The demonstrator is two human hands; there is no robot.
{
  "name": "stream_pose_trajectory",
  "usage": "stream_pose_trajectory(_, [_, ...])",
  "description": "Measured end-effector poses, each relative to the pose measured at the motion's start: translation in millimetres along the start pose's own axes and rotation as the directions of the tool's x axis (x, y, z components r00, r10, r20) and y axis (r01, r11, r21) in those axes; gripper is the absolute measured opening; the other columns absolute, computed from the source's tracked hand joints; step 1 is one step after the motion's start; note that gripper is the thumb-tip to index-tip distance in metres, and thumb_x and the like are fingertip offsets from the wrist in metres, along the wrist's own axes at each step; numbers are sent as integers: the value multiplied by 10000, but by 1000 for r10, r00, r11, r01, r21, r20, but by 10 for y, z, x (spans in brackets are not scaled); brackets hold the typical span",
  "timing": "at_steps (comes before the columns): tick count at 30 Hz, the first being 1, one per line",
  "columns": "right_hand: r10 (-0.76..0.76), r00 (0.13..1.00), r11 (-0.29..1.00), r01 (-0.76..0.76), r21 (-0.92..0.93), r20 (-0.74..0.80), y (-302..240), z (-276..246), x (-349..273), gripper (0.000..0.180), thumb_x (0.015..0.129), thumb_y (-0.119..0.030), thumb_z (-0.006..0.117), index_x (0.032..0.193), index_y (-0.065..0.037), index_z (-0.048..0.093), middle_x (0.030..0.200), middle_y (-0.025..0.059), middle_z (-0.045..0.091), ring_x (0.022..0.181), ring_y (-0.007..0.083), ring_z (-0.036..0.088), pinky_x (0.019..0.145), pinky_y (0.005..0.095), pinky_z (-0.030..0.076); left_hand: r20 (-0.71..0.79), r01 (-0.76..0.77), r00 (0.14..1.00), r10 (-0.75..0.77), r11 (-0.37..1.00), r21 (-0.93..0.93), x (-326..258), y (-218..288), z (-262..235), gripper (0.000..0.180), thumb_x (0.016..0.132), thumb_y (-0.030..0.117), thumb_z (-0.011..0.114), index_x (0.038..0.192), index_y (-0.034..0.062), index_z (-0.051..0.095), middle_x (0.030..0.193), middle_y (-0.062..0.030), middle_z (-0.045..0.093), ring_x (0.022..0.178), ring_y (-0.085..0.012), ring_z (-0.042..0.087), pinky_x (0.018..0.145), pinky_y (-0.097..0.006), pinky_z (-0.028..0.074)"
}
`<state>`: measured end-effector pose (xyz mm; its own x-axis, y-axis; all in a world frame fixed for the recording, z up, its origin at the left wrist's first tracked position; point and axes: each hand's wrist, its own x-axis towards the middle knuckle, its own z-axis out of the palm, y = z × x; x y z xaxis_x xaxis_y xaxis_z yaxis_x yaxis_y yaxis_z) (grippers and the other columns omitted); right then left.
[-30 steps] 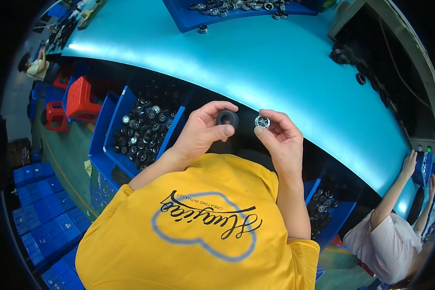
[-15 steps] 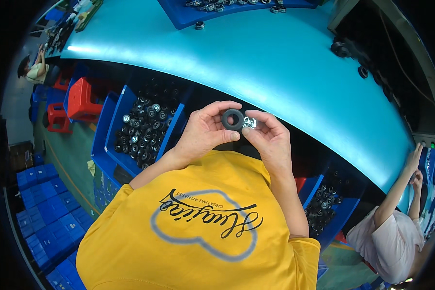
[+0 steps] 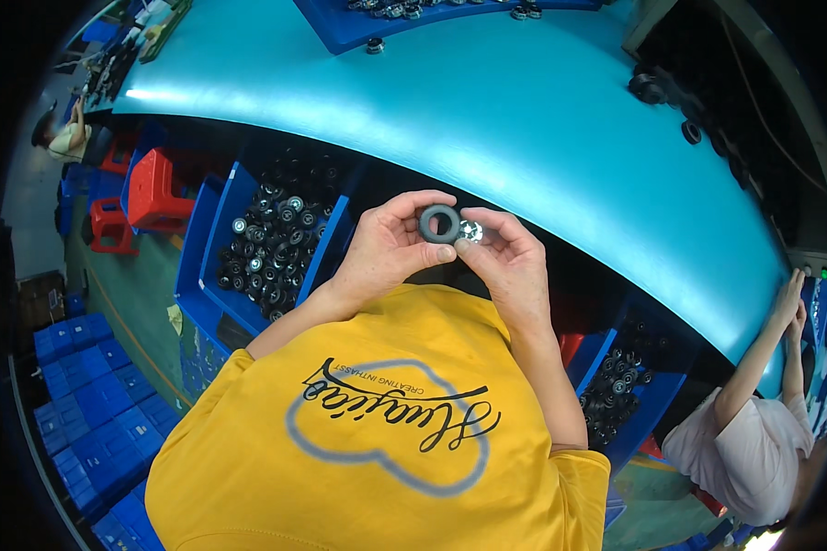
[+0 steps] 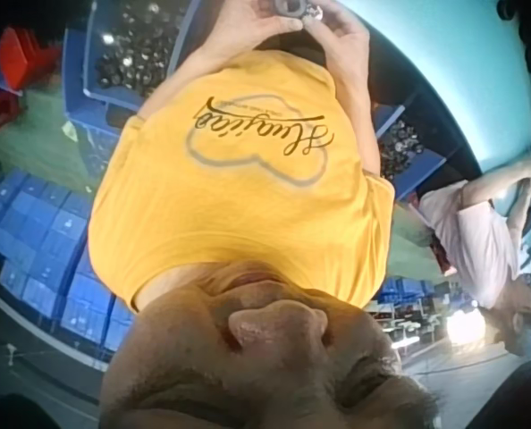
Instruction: Assembling small metal parts into black rubber rings at a factory workbench.
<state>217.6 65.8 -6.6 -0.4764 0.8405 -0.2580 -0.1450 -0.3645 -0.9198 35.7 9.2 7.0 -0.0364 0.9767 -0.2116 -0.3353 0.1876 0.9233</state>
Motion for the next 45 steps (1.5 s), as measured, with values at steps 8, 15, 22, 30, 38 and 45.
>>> stream_pose_trajectory(8, [6, 1000, 1000, -6, 2, -2, 21, -9, 4, 348, 870, 59, 732, 1209, 1, 677, 1049, 13, 654, 920, 65, 609, 855, 227, 516, -11, -51, 998, 54, 983, 174, -1, -26, 14, 524, 820, -67, 789, 1300, 4, 594, 1111, -47, 609, 1012, -99, 635, 887, -238, 583])
stream_pose_trajectory(15, [13, 1000, 1000, -13, -15, -21, 7, -1, -3, 346, 864, 63, 737, 1201, 4, 683, 1079, 12, 636, 917, 65, 599, 854, 224, 511, 1, -81, 996, 85, 954, 290, 1, -24, -7, 519, 816, -58, 792, 1297, 11, 608, 1091, -33, 581, 982, -99, 626, 848, -231, 575])
stream_pose_trajectory(22, [1, 999, 1000, -2, -15, -34, 1, 15, -10, 338, 869, 59, 734, 1198, 0, 688, 1103, 18, 621, 935, 72, 604, 869, 230, 513, 30, -110, 994, 107, 919, 378, 19, 10, -40, 502, 842, -17, 786, 1310, 17, 608, 1079, -32, 579, 961, -96, 620, 807, -231, 548])
stream_pose_trajectory(30, [-5, 999, 1000, 5, 2, -32, -63, 32, -30, 343, 869, 68, 731, 1203, 5, 684, 1118, 25, 608, 983, 87, 628, 904, 244, 526, 37, -18, 999, 9, 970, 243, 23, -30, -57, 490, 903, 61, 772, 1352, 37, 576, 1113, -18, 614, 991, -83, 607, 864, -234, 550])
stream_pose_trajectory(38, [-21, 1000, 1000, 21, 9, -18, -52, 37, -40, 343, 865, 75, 733, 1198, 7, 687, 1105, 17, 591, 978, 82, 625, 897, 239, 524, 76, -24, 997, 16, 993, 114, 42, -122, -112, 492, 910, 52, 761, 1359, 20, 562, 1125, -18, 587, 1029, -95, 601, 927, -247, 546])
stream_pose_trajectory(45, [-16, 999, 1000, 15, -16, -29, -44, 41, -43, 340, 866, 73, 732, 1196, 7, 688, 1099, 11, 583, 965, 75, 618, 884, 231, 518, 81, -58, 996, 43, 980, 189, 28, -59, -104, 518, 877, -14, 760, 1354, 14, 563, 1118, -13, 545, 1058, -98, 583, 955, -257, 542])
